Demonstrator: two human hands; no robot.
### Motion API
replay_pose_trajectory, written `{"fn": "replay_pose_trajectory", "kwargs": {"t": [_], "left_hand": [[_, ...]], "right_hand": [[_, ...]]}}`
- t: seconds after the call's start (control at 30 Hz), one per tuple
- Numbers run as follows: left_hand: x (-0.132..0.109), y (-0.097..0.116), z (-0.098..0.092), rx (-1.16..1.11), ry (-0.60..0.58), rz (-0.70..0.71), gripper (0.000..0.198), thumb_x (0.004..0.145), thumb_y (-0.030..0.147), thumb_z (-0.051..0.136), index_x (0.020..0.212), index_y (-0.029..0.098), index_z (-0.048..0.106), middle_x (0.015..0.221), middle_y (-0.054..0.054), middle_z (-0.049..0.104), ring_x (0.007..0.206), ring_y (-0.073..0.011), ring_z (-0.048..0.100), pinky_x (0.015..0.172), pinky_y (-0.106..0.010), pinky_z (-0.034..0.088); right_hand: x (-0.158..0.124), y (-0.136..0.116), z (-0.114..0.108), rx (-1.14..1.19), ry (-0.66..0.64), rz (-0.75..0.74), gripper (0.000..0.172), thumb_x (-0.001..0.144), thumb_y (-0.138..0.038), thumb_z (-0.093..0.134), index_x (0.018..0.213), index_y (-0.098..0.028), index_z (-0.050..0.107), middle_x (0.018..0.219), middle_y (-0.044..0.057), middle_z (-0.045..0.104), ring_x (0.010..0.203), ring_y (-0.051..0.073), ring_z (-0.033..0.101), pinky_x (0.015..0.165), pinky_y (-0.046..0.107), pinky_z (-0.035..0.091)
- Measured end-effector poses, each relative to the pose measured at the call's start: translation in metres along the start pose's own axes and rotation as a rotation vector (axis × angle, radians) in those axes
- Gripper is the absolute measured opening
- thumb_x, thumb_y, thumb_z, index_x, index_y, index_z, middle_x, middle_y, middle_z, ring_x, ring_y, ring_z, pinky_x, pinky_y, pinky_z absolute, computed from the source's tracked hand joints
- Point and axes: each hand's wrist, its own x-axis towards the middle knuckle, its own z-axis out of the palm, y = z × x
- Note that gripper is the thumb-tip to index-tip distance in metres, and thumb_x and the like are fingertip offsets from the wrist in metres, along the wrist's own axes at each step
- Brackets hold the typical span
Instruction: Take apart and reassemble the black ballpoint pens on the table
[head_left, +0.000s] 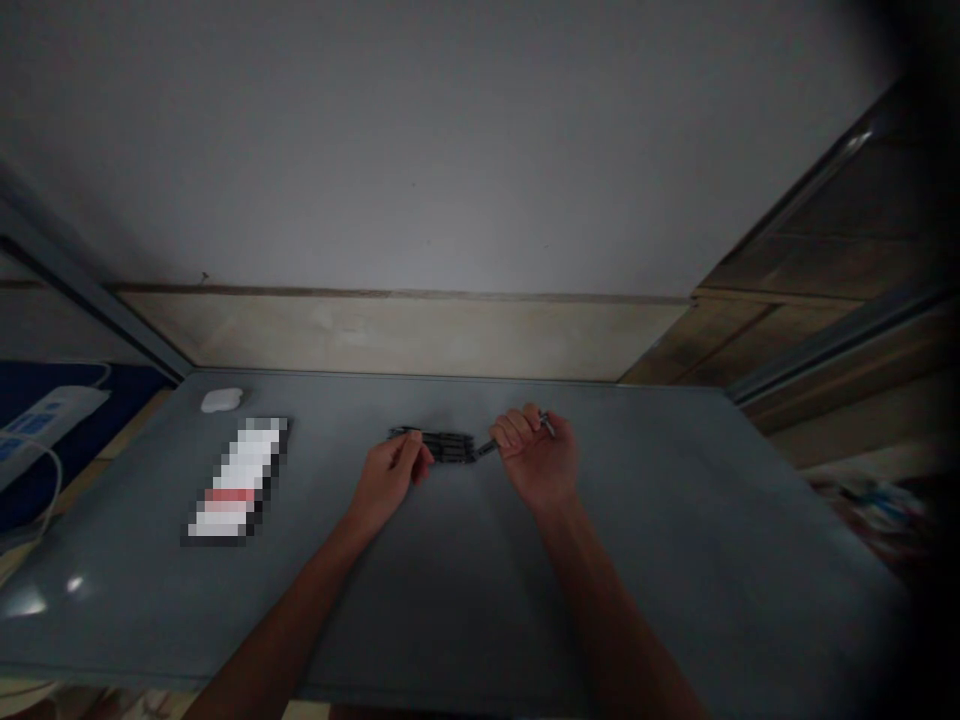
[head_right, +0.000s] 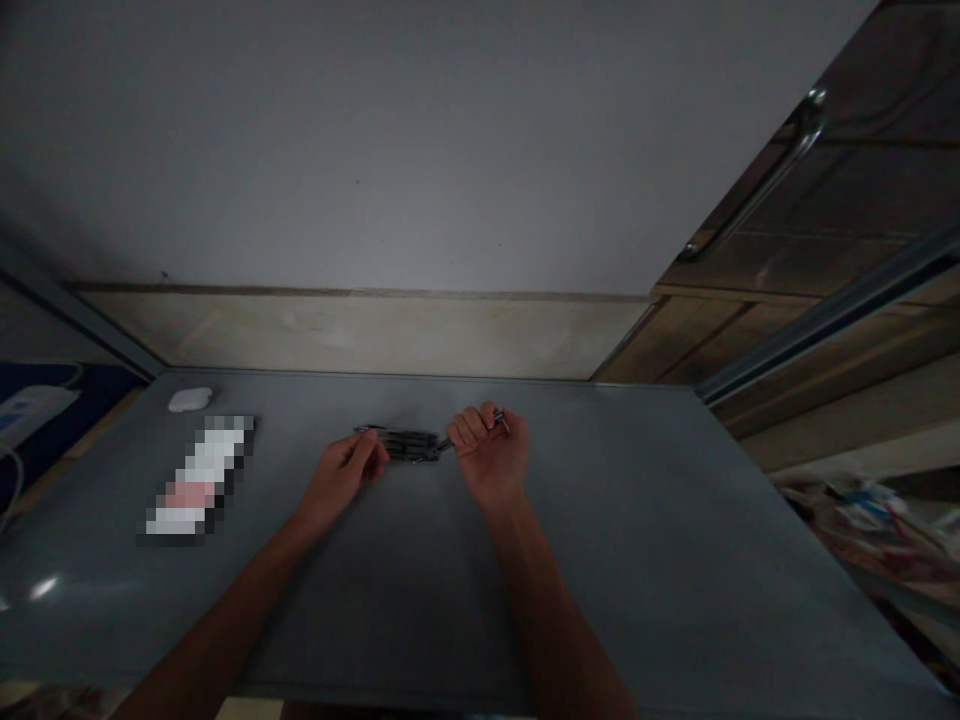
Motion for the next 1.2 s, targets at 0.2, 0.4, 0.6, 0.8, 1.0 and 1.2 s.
{"fn": "replay_pose_trajectory", "kwargs": {"t": [0.2,0.4,0.6,0.8,1.0,1.2], "left_hand": [[-0.0011,0.0008,0.0002,-0.001,0.000,-0.004,0.052,0.093,0.057,0.037,0.073,0.017,0.062,0.059,-0.001,0.059,0.053,-0.0116,0.052,0.056,-0.024,0.040],[-0.0017,0.0028,0.0009,0.017,-0.003,-0.004,0.051,0.093,0.056,0.036,0.071,0.017,0.061,0.058,-0.001,0.058,0.053,-0.0120,0.052,0.055,-0.024,0.040],[-0.0034,0.0055,0.0017,0.040,0.023,-0.016,0.051,0.093,0.056,0.037,0.070,0.017,0.061,0.051,0.002,0.052,0.049,-0.0112,0.049,0.053,-0.024,0.037],[-0.0045,0.0072,0.0004,0.102,0.047,-0.003,0.051,0.094,0.055,0.036,0.070,0.018,0.061,0.049,0.003,0.049,0.047,-0.0108,0.047,0.052,-0.023,0.035],[-0.0042,0.0052,0.0018,0.091,0.036,-0.015,0.050,0.094,0.054,0.036,0.070,0.018,0.061,0.049,0.003,0.049,0.047,-0.0107,0.047,0.052,-0.023,0.035],[-0.0058,0.0021,0.0054,0.096,0.013,-0.006,0.051,0.094,0.055,0.037,0.070,0.017,0.062,0.049,0.003,0.050,0.047,-0.0106,0.048,0.051,-0.023,0.035]], "right_hand": [[-0.0009,-0.0001,0.0012,-0.029,0.010,-0.013,0.040,0.083,-0.033,0.057,0.062,-0.022,0.024,0.056,-0.006,0.020,0.050,0.012,0.024,0.049,0.028,0.030],[-0.0012,0.0002,0.0016,-0.046,0.017,-0.037,0.042,0.083,-0.034,0.057,0.062,-0.022,0.023,0.056,-0.005,0.019,0.050,0.013,0.024,0.049,0.028,0.030],[-0.0019,-0.0004,0.0023,-0.046,0.011,-0.040,0.042,0.083,-0.033,0.057,0.062,-0.022,0.023,0.056,-0.005,0.019,0.050,0.012,0.024,0.049,0.028,0.031],[-0.0009,0.0022,0.0012,-0.071,0.002,-0.019,0.040,0.084,-0.034,0.056,0.061,-0.022,0.026,0.055,-0.006,0.019,0.049,0.012,0.024,0.048,0.028,0.031],[-0.0008,0.0028,0.0009,-0.061,-0.005,-0.015,0.041,0.086,-0.038,0.057,0.061,-0.022,0.028,0.055,-0.006,0.022,0.049,0.012,0.026,0.048,0.028,0.033],[-0.0009,0.0042,0.0018,-0.044,-0.017,0.000,0.042,0.082,-0.032,0.058,0.061,-0.022,0.023,0.054,-0.006,0.019,0.048,0.012,0.022,0.047,0.027,0.031]]}}
